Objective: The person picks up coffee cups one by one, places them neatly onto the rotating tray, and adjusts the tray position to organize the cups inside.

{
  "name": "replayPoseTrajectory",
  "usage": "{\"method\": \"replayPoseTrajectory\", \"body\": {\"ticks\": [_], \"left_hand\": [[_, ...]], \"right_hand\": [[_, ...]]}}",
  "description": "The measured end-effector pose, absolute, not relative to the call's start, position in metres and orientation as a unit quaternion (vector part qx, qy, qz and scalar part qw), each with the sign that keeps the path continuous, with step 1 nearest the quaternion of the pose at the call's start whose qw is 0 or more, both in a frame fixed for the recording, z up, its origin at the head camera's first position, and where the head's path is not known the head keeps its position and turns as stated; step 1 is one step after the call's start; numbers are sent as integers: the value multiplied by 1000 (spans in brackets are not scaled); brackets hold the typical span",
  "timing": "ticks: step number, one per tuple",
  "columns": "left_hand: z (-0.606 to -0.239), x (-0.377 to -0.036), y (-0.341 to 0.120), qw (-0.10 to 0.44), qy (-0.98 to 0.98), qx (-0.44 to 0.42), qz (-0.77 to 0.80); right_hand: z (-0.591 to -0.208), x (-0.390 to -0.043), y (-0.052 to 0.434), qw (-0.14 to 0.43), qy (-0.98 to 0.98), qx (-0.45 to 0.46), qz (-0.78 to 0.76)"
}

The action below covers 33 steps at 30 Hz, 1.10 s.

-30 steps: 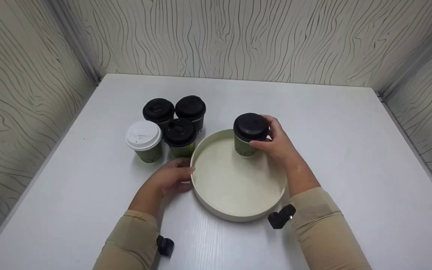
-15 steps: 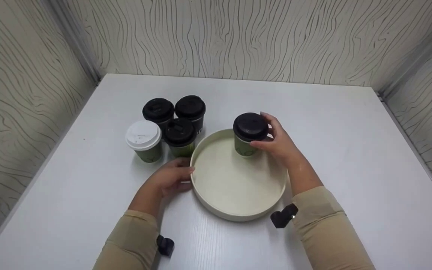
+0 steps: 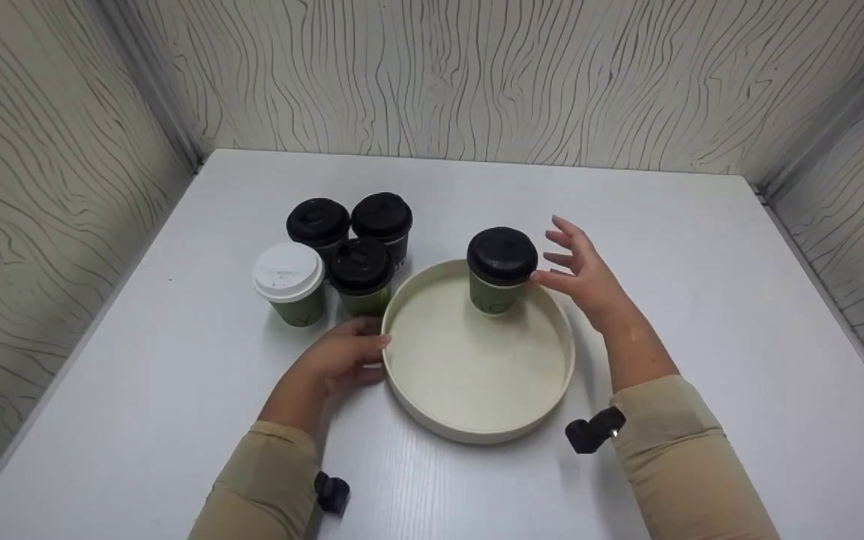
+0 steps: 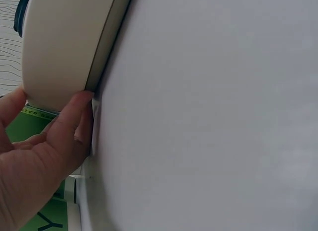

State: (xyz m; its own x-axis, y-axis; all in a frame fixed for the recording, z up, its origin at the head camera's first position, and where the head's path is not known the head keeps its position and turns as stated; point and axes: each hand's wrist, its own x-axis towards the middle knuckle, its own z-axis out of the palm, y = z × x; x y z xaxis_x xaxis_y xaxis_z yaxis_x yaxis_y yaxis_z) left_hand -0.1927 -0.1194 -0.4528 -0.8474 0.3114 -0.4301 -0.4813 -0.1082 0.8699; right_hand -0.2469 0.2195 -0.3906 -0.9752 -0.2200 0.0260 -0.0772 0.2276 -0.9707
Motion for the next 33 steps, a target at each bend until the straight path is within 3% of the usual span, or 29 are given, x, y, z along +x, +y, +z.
{"method": "replayPoseTrajectory", "body": {"ticks": [9, 33], "left_hand": [[-452, -193, -119, 268, 605, -73, 746], [-451, -194, -119, 276, 593, -74, 752]], "right_hand": [[-390, -244, 250, 78, 788, -76, -606], [-429, -224, 288, 216, 751, -4, -624]]}}
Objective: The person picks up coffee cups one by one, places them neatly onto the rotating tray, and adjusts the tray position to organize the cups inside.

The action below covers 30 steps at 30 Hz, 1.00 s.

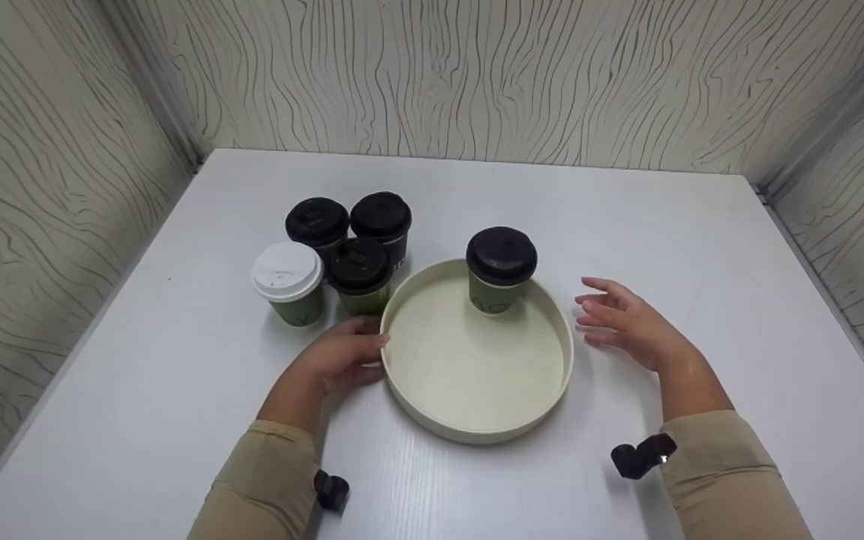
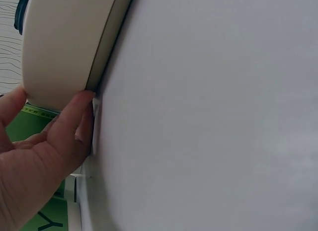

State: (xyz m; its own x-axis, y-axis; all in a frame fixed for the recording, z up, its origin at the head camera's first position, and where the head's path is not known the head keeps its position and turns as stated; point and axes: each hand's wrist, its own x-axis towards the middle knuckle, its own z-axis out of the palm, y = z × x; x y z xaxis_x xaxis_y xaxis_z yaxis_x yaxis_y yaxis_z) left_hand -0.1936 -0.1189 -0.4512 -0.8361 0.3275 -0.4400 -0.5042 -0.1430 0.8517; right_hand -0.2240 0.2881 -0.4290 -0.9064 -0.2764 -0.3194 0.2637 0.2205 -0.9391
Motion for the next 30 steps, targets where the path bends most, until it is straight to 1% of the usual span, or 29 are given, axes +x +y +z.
{"method": "replayPoseTrajectory", "body": {"ticks": [9, 25, 30], "left_hand": [[-452, -194, -119, 277, 594, -73, 752], [-452, -195, -120, 281, 595, -66, 750], [-452, -194, -119, 281, 596, -65, 749]], "right_hand": [[-446, -217, 284, 266, 713, 10, -648], [-456, -210, 278, 316, 647, -2, -694], [-458, -208, 278, 324, 638, -8, -699]]}}
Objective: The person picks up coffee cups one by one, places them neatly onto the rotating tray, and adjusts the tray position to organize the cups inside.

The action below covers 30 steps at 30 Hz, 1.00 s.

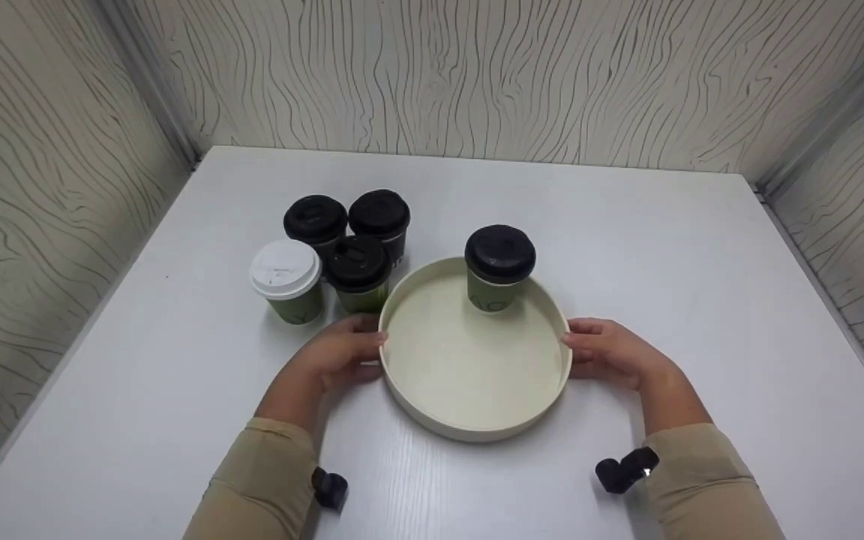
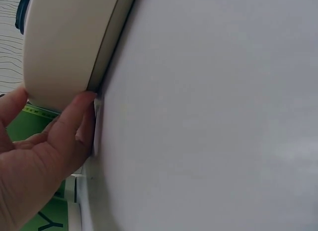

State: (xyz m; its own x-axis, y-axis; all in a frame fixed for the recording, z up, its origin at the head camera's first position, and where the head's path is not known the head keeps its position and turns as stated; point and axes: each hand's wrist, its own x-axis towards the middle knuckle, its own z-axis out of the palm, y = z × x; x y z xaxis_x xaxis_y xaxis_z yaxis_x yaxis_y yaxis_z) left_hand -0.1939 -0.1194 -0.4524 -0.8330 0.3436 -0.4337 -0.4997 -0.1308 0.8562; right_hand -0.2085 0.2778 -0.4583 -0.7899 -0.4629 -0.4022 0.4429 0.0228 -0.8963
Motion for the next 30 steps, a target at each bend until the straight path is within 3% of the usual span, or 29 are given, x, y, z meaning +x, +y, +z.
{"method": "replayPoseTrajectory", "body": {"ticks": [14, 30], "left_hand": [[-449, -189, -125, 295, 607, -64, 736], [-417, -169, -144, 270, 682, -53, 677]], "right_hand": [[-457, -210, 278, 322, 649, -13, -689], [-458, -209, 276, 298, 644, 10, -705]]}}
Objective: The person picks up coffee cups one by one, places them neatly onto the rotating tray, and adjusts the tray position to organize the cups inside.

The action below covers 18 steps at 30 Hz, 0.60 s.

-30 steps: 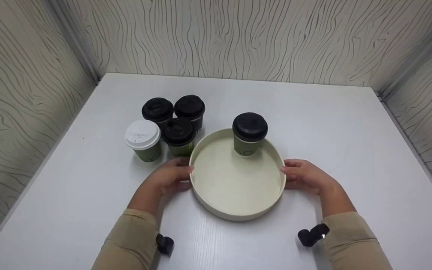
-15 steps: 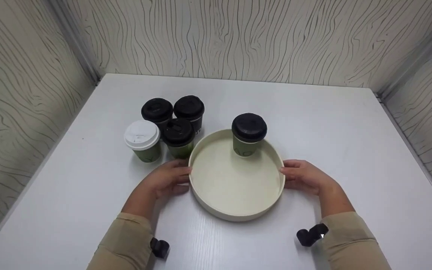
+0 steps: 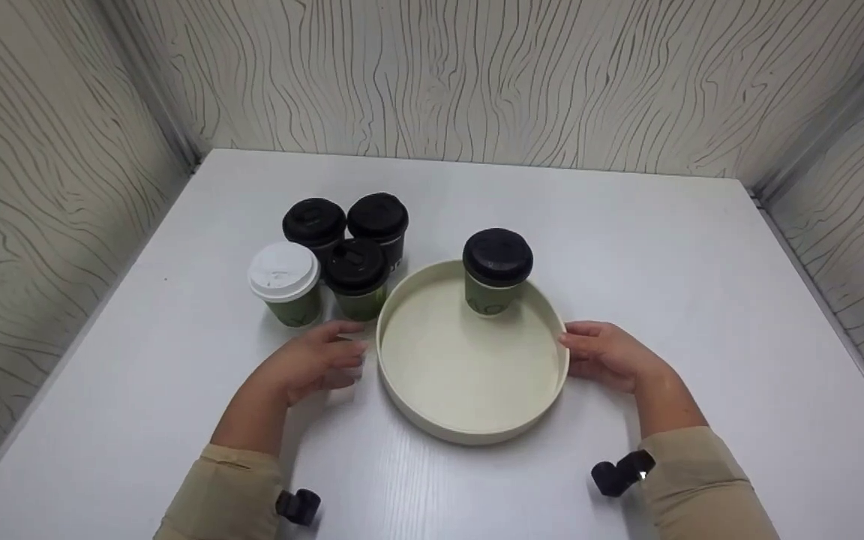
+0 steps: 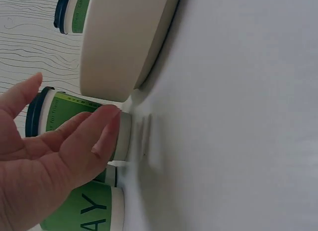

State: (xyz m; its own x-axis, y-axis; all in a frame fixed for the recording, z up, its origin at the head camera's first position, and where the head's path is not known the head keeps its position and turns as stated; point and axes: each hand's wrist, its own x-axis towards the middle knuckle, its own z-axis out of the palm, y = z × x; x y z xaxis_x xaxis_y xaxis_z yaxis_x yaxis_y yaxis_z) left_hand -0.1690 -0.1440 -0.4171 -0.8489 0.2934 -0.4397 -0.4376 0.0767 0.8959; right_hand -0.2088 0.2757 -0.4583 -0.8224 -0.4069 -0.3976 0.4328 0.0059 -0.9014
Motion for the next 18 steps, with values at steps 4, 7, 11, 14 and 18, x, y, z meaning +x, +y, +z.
{"method": "replayPoseTrajectory", "body": {"ticks": [4, 7, 11, 14, 18], "left_hand": [[-404, -163, -149, 263, 690, -38, 673], [-393, -159, -152, 255, 709, -19, 657], [-377, -155, -155, 234, 734, 15, 638], [-366, -154, -157, 219, 739, 37, 636], [-355, -154, -159, 199, 736, 48, 645]], "right_hand": [[-459, -208, 275, 299, 643, 13, -705], [-459, -208, 274, 300, 643, 11, -704], [-459, -208, 275, 299, 642, 9, -705], [-459, -208, 275, 298, 642, 10, -706], [-458, -207, 275, 298, 642, 13, -706]]}}
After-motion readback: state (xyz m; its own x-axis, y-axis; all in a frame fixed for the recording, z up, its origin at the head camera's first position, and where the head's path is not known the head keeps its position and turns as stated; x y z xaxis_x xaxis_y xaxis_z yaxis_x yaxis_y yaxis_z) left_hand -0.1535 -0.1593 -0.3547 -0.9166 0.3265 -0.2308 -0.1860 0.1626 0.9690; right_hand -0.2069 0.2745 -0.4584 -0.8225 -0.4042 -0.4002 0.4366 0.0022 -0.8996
